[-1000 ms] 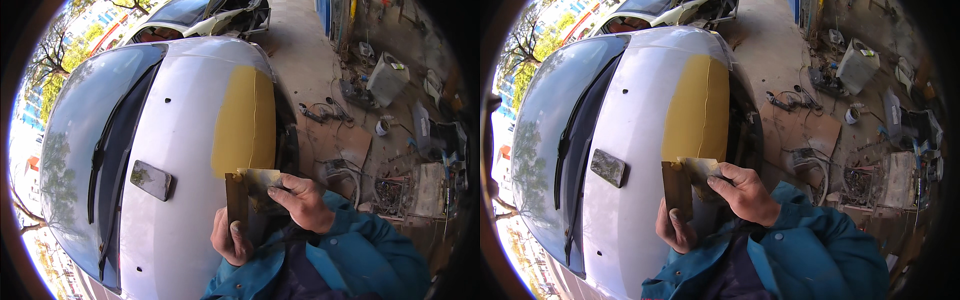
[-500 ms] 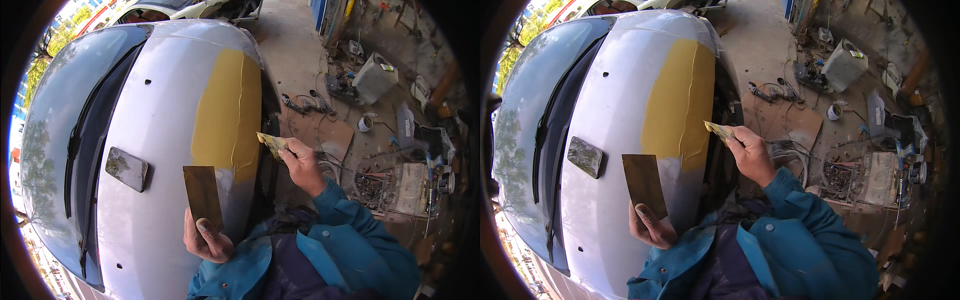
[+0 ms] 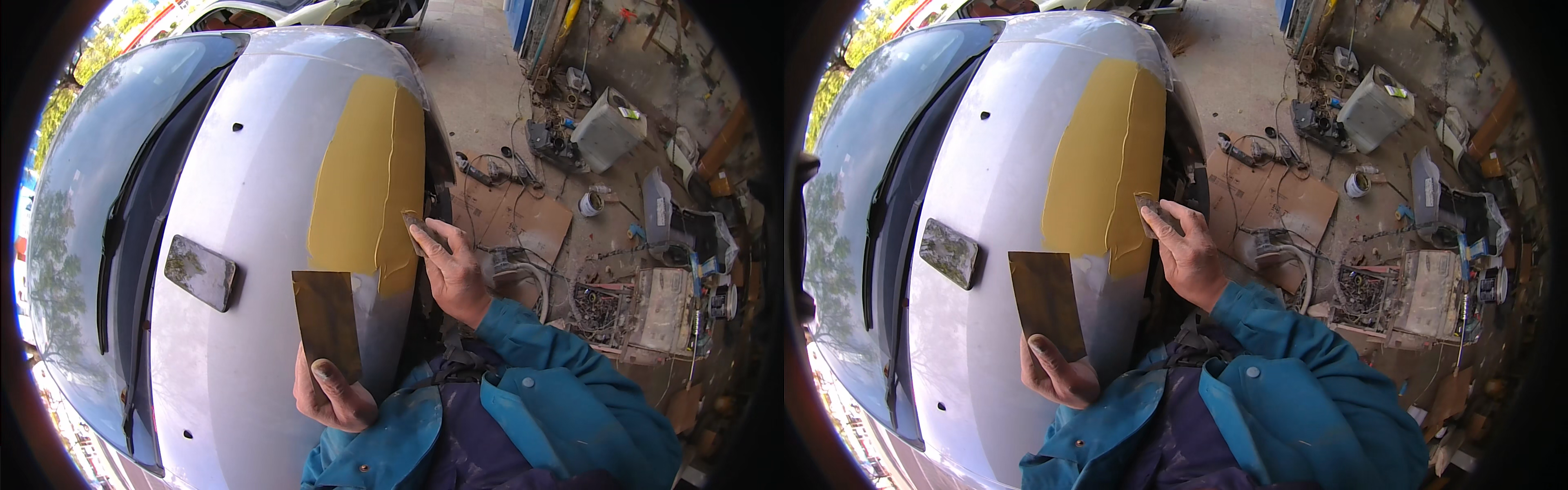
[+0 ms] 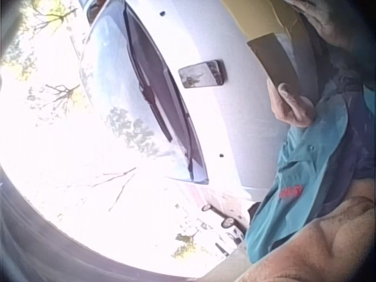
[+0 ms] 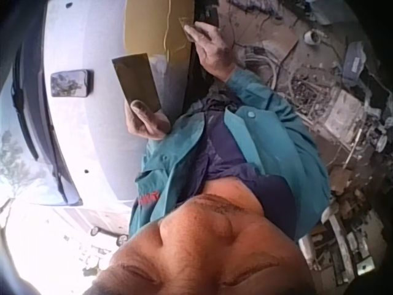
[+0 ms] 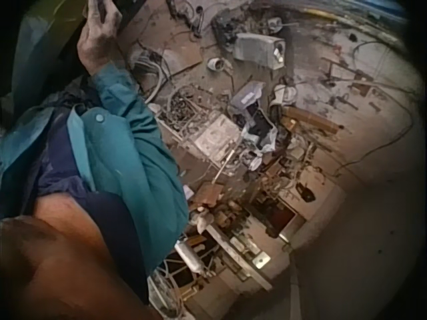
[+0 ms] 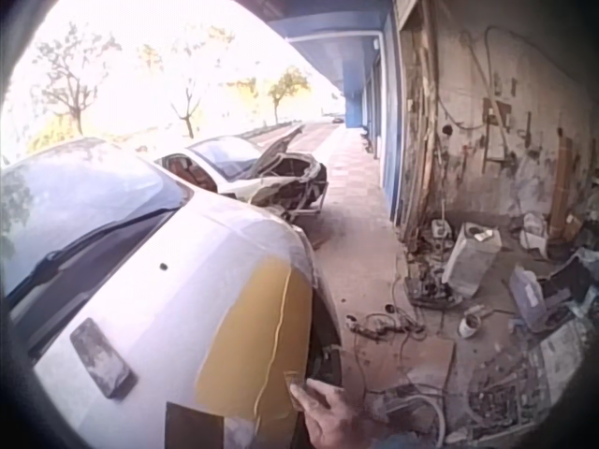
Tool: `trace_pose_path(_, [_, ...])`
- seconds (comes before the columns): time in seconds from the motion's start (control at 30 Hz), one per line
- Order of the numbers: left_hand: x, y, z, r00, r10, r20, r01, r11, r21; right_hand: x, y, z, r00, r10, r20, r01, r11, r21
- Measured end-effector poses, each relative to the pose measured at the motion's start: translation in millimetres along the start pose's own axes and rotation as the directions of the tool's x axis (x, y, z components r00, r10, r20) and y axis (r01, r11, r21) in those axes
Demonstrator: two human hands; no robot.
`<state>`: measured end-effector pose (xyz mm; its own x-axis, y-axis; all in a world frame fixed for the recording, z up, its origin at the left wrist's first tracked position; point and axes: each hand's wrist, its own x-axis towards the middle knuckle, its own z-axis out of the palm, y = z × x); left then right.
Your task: The person applies yellow body filler to a silver car's front fender using a small metal spreader and a larger putty knife. They repeatedly scoop filler from the larger knife and smooth it over the fender surface, working the material into an even layer.
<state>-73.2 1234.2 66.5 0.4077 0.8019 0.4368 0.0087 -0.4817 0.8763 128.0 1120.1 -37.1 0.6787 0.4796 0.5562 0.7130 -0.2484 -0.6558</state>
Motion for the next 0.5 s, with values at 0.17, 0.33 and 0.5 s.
trace_pose_path(0.17, [0,0,3,1.000,-0.003,0.000,0.003,0.999,-0.049,-13,-23,-6,0.991,-0.107,0.084,0.108,0.994,-0.006])
trace_pose_path(0.33, [0,0,4,1.000,-0.006,-0.001,0.006,0.997,-0.082,-20,-44,-22,0.953,-0.267,0.143,0.271,0.962,-0.009])
trace_pose_path(0.5, [0,0,3,1.000,0.004,-0.010,-0.005,0.997,-0.081,-14,-37,-36,0.970,-0.240,0.045,0.231,0.961,0.152])
